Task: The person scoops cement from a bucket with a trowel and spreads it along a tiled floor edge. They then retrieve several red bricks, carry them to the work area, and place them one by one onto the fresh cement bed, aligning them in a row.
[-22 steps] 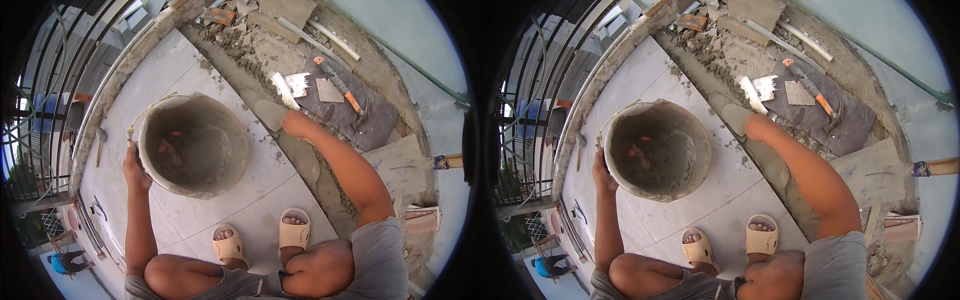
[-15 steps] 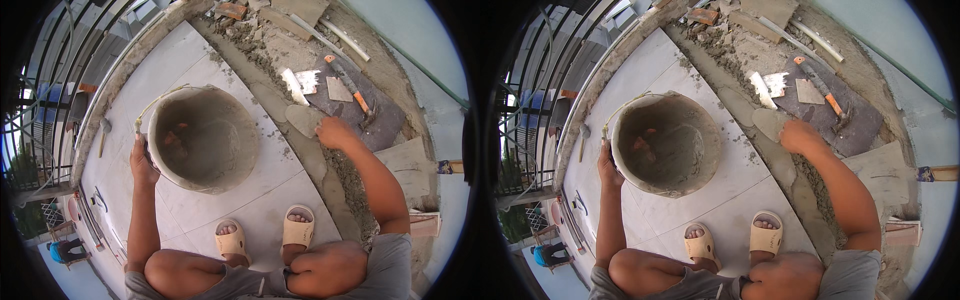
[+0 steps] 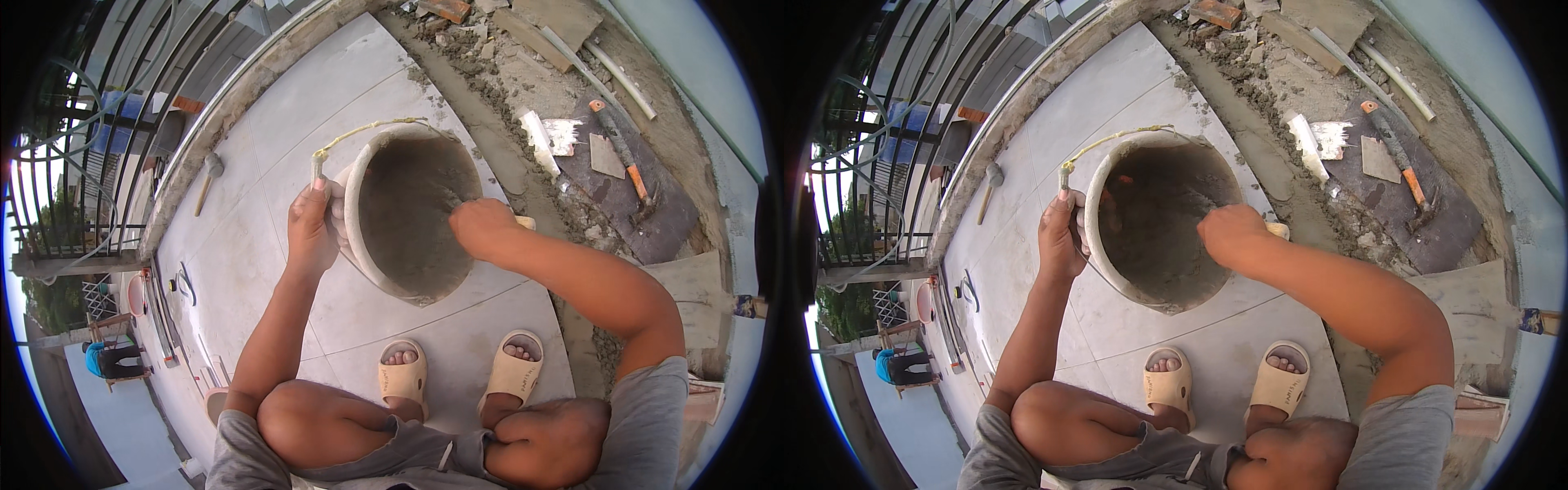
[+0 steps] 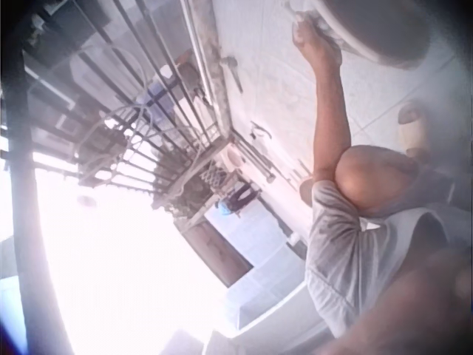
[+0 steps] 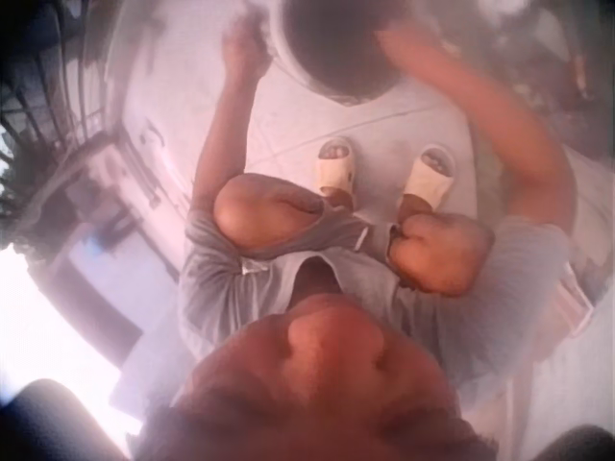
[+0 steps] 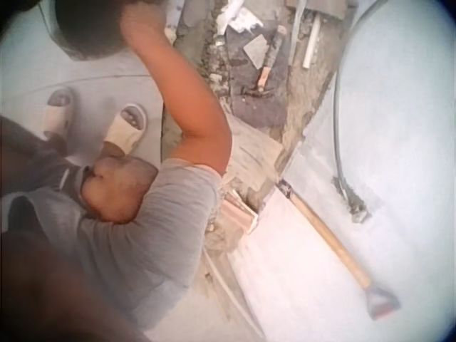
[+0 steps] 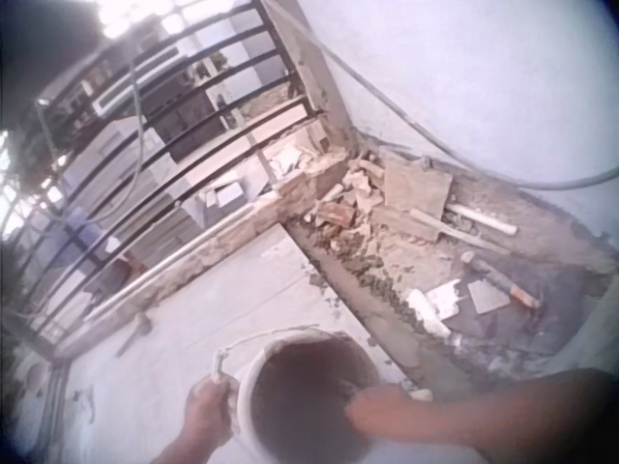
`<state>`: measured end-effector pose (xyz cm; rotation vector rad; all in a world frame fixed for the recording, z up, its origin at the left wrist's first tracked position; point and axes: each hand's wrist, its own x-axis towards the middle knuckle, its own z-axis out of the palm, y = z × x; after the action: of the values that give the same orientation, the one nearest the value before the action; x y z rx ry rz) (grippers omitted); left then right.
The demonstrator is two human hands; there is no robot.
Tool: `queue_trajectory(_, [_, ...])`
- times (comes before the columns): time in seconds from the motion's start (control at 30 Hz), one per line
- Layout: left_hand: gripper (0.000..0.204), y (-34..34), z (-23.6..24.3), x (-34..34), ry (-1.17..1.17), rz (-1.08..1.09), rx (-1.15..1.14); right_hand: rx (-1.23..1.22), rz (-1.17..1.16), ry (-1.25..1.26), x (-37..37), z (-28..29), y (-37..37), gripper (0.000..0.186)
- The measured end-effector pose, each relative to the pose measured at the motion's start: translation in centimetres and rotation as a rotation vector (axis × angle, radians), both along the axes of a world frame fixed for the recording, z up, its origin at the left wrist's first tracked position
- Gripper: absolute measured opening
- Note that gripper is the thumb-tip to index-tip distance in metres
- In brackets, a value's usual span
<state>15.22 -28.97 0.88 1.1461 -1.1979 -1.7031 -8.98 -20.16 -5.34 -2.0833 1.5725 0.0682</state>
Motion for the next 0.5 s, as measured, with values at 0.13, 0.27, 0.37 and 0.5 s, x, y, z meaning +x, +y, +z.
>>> queue_trajectory(0.13, [0.036, 0.3, -0.1, -0.7, -0.056, 0.102, 0.009, 0.231, 0.048, -0.167, -0.1, 0.0, 0.6, 0.021])
queue_trajectory(0.27, [0.034, 0.0, 0.1, -1.2, -0.031, 0.108, 0.014, 0.752, -0.163, -0.625, -1.8, 0.9, 0.2, 0.033])
queue_trajectory(0.37, [0.033, -0.9, 0.1, -1.0, -0.048, 0.16, -0.001, 0.833, -0.27, -0.833, -3.1, 1.7, 1.0, 0.035])
queue_trajectory(0.5, [0.035, -2.1, 0.0, 0.0, -0.008, 0.302, -0.019, 0.827, -0.431, -1.001, -5.3, 3.9, 1.0, 0.033])
